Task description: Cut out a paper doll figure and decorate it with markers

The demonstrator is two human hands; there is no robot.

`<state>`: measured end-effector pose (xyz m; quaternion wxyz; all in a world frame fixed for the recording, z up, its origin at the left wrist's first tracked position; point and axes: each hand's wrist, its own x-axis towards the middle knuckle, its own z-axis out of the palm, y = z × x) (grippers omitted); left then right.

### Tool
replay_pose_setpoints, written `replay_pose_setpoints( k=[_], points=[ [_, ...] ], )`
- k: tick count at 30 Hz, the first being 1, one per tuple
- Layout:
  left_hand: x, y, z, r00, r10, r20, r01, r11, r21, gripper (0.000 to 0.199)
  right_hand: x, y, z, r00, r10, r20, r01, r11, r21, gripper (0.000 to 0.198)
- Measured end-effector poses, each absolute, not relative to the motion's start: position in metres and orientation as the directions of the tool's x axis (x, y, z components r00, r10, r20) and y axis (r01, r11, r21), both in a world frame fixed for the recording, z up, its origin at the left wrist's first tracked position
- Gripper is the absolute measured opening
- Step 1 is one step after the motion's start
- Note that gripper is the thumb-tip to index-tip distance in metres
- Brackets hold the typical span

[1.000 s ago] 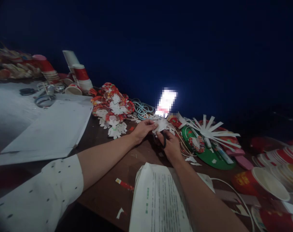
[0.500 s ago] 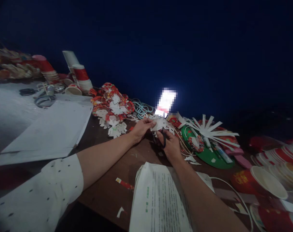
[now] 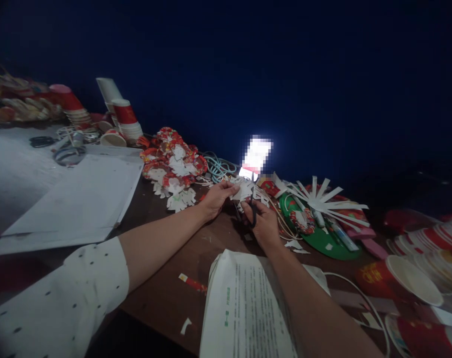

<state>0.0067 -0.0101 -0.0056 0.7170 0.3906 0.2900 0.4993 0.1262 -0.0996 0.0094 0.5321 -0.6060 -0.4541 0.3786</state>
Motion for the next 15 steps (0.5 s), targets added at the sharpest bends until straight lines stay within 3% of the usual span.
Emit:
replay_pose_setpoints(
  k=[7, 15],
  points=[
    [0.0046, -0.0093, -0.0039, 0.334, 0.942, -0.022, -0.502, 0.197, 0.842, 0.031, 0.1257, -0.1013, 0.0112, 0.346, 0.938, 0.021, 0.188, -0.048, -0.981, 0.040],
    [0.0058, -0.0063, -0.0072, 0.344, 0.939, -0.007, -0.503, 0.191, 0.843, 0.034, 0.1290, -0.0993, 0.0073, 0.287, 0.957, 0.037, 0.210, -0.025, -0.977, 0.041]
  ],
)
